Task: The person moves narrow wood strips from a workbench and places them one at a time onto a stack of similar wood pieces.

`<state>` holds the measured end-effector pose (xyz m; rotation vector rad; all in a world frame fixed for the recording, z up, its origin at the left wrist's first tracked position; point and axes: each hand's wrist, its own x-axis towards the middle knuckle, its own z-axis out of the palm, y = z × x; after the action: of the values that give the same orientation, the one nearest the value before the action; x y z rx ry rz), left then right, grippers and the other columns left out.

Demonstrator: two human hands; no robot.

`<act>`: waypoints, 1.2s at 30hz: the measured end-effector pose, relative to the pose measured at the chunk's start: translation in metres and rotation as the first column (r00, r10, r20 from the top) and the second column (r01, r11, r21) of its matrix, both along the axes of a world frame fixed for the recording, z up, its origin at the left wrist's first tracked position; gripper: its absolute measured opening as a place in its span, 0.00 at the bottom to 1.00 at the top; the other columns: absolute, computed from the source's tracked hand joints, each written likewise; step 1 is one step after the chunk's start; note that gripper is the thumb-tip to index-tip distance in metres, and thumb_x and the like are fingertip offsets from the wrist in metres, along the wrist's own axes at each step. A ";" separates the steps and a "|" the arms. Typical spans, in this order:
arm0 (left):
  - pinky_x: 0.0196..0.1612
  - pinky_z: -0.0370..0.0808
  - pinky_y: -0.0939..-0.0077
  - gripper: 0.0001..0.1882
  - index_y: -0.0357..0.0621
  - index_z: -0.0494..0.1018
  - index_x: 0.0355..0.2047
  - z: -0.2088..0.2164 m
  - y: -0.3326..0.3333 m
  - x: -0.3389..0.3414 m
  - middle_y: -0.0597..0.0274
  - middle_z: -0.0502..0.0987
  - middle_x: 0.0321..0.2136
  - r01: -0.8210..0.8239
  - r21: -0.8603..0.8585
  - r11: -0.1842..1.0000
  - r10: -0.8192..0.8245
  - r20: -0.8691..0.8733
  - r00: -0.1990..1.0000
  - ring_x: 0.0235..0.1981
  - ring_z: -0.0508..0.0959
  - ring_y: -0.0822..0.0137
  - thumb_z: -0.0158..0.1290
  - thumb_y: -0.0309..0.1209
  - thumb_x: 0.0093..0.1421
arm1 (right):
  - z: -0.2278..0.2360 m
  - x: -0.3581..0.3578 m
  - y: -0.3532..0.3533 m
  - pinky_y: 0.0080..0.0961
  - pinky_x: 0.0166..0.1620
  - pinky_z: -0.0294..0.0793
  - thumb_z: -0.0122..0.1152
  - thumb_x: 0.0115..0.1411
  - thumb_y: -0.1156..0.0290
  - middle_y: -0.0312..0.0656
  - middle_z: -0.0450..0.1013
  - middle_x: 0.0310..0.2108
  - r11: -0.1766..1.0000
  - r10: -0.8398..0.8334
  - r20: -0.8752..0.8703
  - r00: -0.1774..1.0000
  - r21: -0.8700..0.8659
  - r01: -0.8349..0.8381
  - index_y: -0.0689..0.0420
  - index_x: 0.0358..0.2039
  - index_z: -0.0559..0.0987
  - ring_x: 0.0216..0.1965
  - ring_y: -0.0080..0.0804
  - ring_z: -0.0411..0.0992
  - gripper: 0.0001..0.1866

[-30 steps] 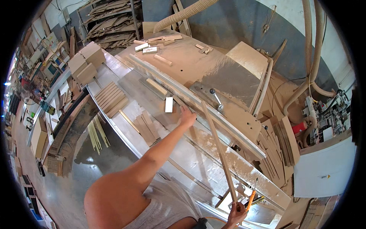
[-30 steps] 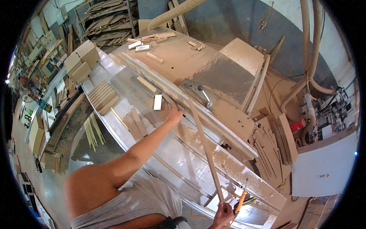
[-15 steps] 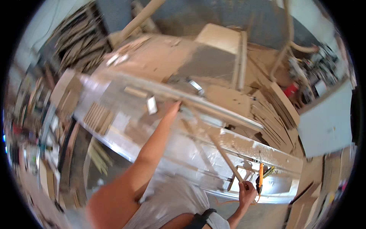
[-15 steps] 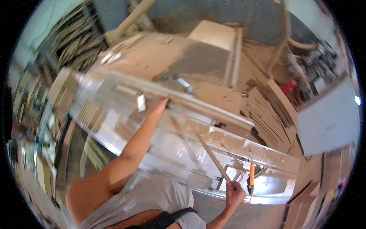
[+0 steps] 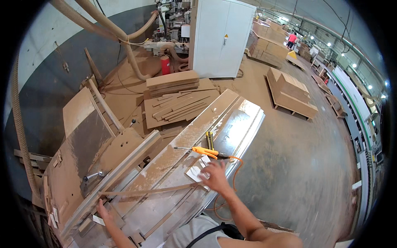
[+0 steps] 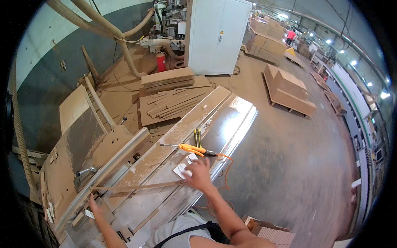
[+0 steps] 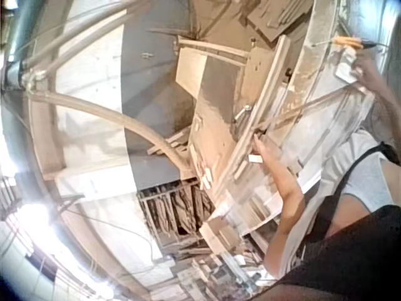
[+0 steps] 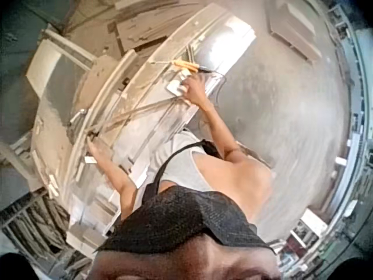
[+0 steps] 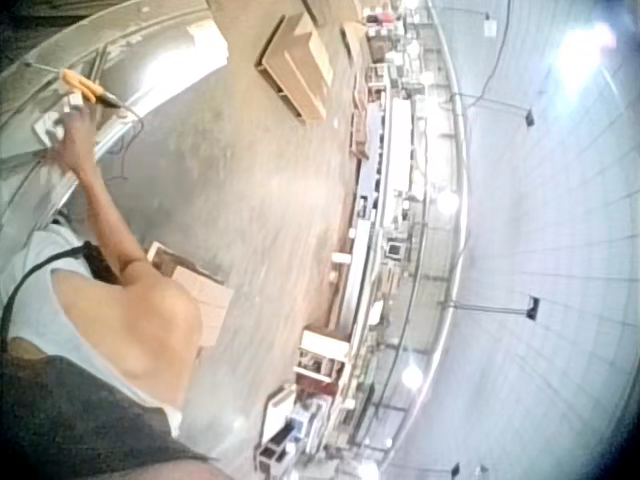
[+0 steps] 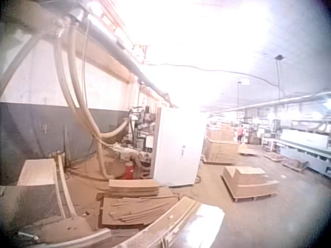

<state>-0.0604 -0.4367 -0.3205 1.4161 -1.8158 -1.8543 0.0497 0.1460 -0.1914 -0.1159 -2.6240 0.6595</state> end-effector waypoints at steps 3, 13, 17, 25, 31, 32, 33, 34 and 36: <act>0.60 0.58 0.46 0.44 0.44 0.52 0.66 0.001 -0.001 0.001 0.54 0.55 0.65 0.080 -0.017 0.997 -0.079 0.030 0.996 0.63 0.59 0.54 0.59 0.49 0.56 | 0.100 0.010 0.036 0.45 0.57 0.67 0.64 0.54 0.75 0.39 0.79 0.29 0.937 -0.107 -0.156 0.982 -0.345 0.047 0.54 0.34 0.82 0.28 0.32 0.76 0.06; 0.65 0.55 0.55 0.44 0.40 0.52 0.67 0.015 0.015 0.012 0.51 0.57 0.65 0.153 -0.008 0.988 -0.153 -0.094 0.984 0.65 0.58 0.55 0.58 0.49 0.57 | 0.049 0.132 0.098 0.23 0.34 0.72 0.56 0.57 0.76 0.37 0.76 0.25 0.486 -0.253 0.371 0.894 -0.750 0.449 0.61 0.29 0.82 0.29 0.22 0.73 0.06; 0.65 0.55 0.56 0.47 0.39 0.44 0.69 -0.049 -0.002 -0.003 0.51 0.54 0.67 0.170 -0.052 0.984 -0.175 -0.133 0.976 0.66 0.57 0.53 0.56 0.47 0.59 | -0.248 0.261 0.037 0.33 0.39 0.75 0.55 0.62 0.49 0.45 0.77 0.29 0.511 0.364 0.878 0.311 -0.468 0.721 0.59 0.35 0.82 0.31 0.34 0.76 0.23; 0.66 0.55 0.62 0.50 0.37 0.40 0.69 0.018 0.026 0.008 0.48 0.49 0.69 0.204 -0.137 0.969 -0.207 -0.009 0.978 0.67 0.56 0.54 0.57 0.45 0.58 | -0.202 0.213 -0.055 0.40 0.47 0.72 0.46 0.64 0.39 0.44 0.74 0.49 0.230 0.569 0.784 0.248 -0.441 0.868 0.48 0.55 0.74 0.51 0.39 0.71 0.30; 0.65 0.57 0.64 0.46 0.35 0.47 0.68 -0.040 -0.002 -0.001 0.47 0.58 0.65 0.191 -0.046 0.981 -0.195 -0.114 0.974 0.65 0.60 0.54 0.58 0.43 0.58 | 0.043 0.173 0.009 0.46 0.54 0.72 0.56 0.62 0.49 0.47 0.74 0.52 0.074 0.524 0.257 0.812 -0.964 0.257 0.60 0.50 0.78 0.56 0.44 0.69 0.27; 0.64 0.57 0.64 0.45 0.34 0.49 0.67 -0.042 0.002 0.000 0.47 0.59 0.65 0.180 -0.068 0.981 -0.186 -0.080 0.979 0.64 0.61 0.54 0.58 0.43 0.58 | 0.087 0.165 0.020 0.47 0.55 0.71 0.60 0.59 0.55 0.48 0.78 0.43 0.401 0.284 0.355 0.891 -0.888 0.225 0.62 0.41 0.82 0.55 0.47 0.70 0.21; 0.64 0.57 0.64 0.45 0.34 0.50 0.67 -0.032 0.013 -0.002 0.47 0.60 0.64 0.177 -0.097 0.979 -0.182 -0.047 0.982 0.63 0.62 0.54 0.58 0.44 0.58 | 0.144 0.163 0.027 0.46 0.57 0.68 0.61 0.58 0.57 0.45 0.81 0.34 0.607 0.190 0.175 0.966 -0.794 0.025 0.60 0.31 0.85 0.54 0.47 0.71 0.18; 0.64 0.58 0.64 0.44 0.33 0.52 0.66 -0.026 0.019 -0.006 0.47 0.61 0.64 0.180 -0.128 0.975 -0.184 -0.018 0.983 0.63 0.63 0.54 0.58 0.44 0.58 | 0.199 0.165 0.033 0.47 0.56 0.68 0.60 0.56 0.51 0.43 0.80 0.36 0.669 0.270 -0.079 0.960 -0.701 -0.246 0.58 0.29 0.85 0.49 0.41 0.73 0.21; 0.64 0.57 0.64 0.45 0.34 0.50 0.67 -0.051 -0.028 -0.010 0.48 0.59 0.65 0.190 -0.241 0.952 -0.213 -0.072 0.974 0.64 0.61 0.54 0.57 0.46 0.58 | 0.304 0.173 0.007 0.45 0.54 0.70 0.57 0.58 0.47 0.41 0.80 0.31 0.782 0.275 -0.387 0.880 -0.442 -0.439 0.58 0.24 0.83 0.47 0.41 0.75 0.25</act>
<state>-0.0704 -0.4643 -0.3715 1.0765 -2.1141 -1.6937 0.2228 0.1530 0.1125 0.3225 -2.1174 1.3974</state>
